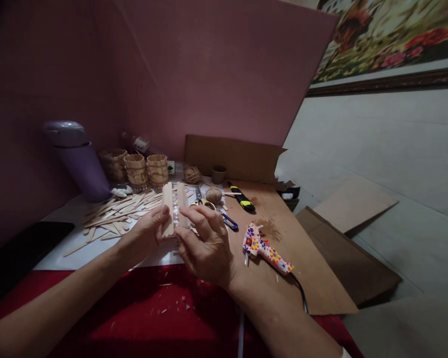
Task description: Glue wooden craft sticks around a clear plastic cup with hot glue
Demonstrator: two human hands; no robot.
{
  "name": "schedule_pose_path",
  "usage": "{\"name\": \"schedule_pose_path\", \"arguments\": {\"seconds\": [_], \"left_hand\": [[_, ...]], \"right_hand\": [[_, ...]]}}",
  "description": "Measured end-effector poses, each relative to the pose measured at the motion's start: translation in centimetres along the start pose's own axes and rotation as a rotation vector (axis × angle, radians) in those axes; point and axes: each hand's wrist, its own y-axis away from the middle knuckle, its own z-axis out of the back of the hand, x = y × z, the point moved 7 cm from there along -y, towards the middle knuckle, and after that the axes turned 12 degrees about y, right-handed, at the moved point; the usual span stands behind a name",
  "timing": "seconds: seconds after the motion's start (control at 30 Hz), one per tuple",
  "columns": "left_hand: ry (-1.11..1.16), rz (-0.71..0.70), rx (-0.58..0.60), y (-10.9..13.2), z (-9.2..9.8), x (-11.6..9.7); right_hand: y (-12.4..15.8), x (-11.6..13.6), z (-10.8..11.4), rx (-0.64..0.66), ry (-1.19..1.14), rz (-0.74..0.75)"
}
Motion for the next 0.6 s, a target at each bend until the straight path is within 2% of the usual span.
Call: {"name": "schedule_pose_path", "arguments": {"seconds": [0.27, 0.6], "left_hand": [[-0.025, -0.047, 0.042, -0.27, -0.12, 0.25], [-0.036, -0.036, 0.081, -0.15, -0.49, 0.34]], "right_hand": [[-0.01, -0.27, -0.08, -0.012, 0.004, -0.021], [-0.03, -0.12, -0.06, -0.032, 0.048, 0.007]]}}
